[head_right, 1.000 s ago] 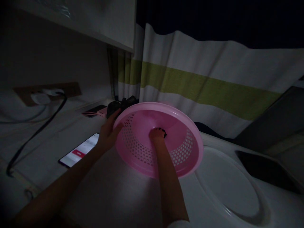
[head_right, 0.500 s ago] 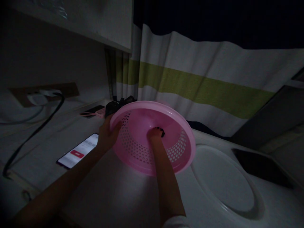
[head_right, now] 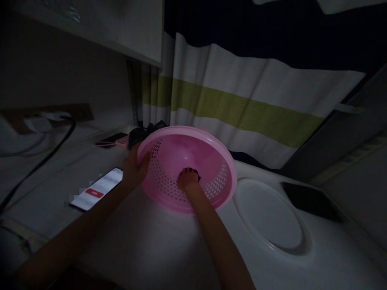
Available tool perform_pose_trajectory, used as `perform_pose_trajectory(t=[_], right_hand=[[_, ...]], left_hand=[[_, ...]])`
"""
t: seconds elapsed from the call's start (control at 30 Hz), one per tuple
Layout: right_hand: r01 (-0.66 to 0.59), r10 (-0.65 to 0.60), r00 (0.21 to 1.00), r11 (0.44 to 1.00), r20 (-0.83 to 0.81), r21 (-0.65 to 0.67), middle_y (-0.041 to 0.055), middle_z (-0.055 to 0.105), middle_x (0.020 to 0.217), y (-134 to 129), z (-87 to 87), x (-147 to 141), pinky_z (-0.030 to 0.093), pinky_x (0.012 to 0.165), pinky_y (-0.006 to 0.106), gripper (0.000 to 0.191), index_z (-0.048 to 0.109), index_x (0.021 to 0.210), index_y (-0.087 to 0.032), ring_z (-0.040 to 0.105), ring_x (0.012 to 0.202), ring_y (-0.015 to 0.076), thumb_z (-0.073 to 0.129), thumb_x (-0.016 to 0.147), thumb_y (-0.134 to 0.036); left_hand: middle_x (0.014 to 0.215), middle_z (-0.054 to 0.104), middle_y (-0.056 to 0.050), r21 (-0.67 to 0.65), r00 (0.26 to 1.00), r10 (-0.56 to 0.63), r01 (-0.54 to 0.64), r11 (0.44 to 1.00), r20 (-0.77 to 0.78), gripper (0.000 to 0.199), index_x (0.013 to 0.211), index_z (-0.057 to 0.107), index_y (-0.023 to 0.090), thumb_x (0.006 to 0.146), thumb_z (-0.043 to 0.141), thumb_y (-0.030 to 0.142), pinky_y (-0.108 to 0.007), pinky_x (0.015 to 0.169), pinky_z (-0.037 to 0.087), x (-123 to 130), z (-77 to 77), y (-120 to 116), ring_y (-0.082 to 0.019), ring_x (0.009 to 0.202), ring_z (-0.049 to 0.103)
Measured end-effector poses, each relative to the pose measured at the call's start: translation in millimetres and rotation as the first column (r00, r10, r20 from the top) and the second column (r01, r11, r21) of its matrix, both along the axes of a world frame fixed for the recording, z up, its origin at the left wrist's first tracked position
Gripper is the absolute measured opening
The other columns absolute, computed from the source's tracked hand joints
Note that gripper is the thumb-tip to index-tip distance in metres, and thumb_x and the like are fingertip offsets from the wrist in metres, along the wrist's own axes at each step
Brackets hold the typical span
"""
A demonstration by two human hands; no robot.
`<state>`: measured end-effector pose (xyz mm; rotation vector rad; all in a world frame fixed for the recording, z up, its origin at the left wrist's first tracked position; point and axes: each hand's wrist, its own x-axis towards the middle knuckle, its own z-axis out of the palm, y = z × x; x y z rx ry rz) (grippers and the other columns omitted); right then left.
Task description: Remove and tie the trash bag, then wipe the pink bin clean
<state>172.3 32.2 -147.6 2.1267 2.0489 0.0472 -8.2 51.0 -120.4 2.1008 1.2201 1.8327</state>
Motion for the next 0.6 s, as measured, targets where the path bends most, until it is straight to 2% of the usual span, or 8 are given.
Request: perform_pose_trajectory(t=[0.13, 0.3, 0.43, 0.6], right_hand=[[-0.022, 0.022, 1.0, 1.0, 0.008, 0.01, 0.0191, 0.053, 0.124, -13, 0.6, -1, 0.043, 0.087, 0.04, 0.044, 0.048, 0.124, -0.007, 0.05, 0.112, 0.0269, 0.027, 0.09, -0.026], [-0.01, 0.01, 1.0, 1.0, 0.005, 0.013, 0.0212, 0.052, 0.123, -13, -1.1, -3, 0.043, 0.088, 0.041, 0.044, 0.047, 0.125, -0.006, 0.048, 0.115, 0.0275, 0.028, 0.09, -0.025], [0.012, -0.011, 1.0, 1.0, -0.025, 0.013, 0.0212, 0.053, 0.122, -1, -3.8, -3, 0.044, 0.086, 0.041, 0.043, 0.048, 0.124, -0.007, 0.051, 0.112, 0.0272, 0.029, 0.09, -0.024], [0.075, -0.074, 0.995, 0.997, -0.067, 0.006, 0.0206, 0.055, 0.121, 26, -3.7, 0, 0.046, 0.082, 0.04, 0.042, 0.048, 0.124, -0.008, 0.055, 0.108, 0.0273, 0.026, 0.091, -0.023]], left_hand=[[0.102, 0.065, -0.009, -0.006, 1.0, -0.008, 0.008, 1.0, 0.009, 0.042, 0.121, 0.048, 0.015, 0.087, 0.045, 0.041, -0.033, 0.076, 0.052, 1, 1.3, -2, -0.021, 0.089, 0.063], [0.097, 0.066, -0.007, -0.061, 0.999, -0.008, 0.011, 0.998, 0.039, 0.041, 0.119, 0.049, 0.016, 0.086, 0.047, 0.041, -0.031, 0.072, 0.052, 3, 2.4, -5, -0.02, 0.085, 0.064], [0.088, 0.066, -0.005, -0.111, 0.999, -0.023, 0.027, 0.993, 0.036, 0.039, 0.112, 0.053, 0.015, 0.085, 0.048, 0.043, -0.029, 0.066, 0.051, 4, 5.3, -6, -0.019, 0.077, 0.063], [0.082, 0.065, -0.003, -0.134, 0.999, -0.036, 0.04, 0.99, 0.037, 0.037, 0.105, 0.055, 0.015, 0.083, 0.049, 0.044, -0.026, 0.062, 0.049, 3, 8.5, -5, -0.017, 0.07, 0.062]])
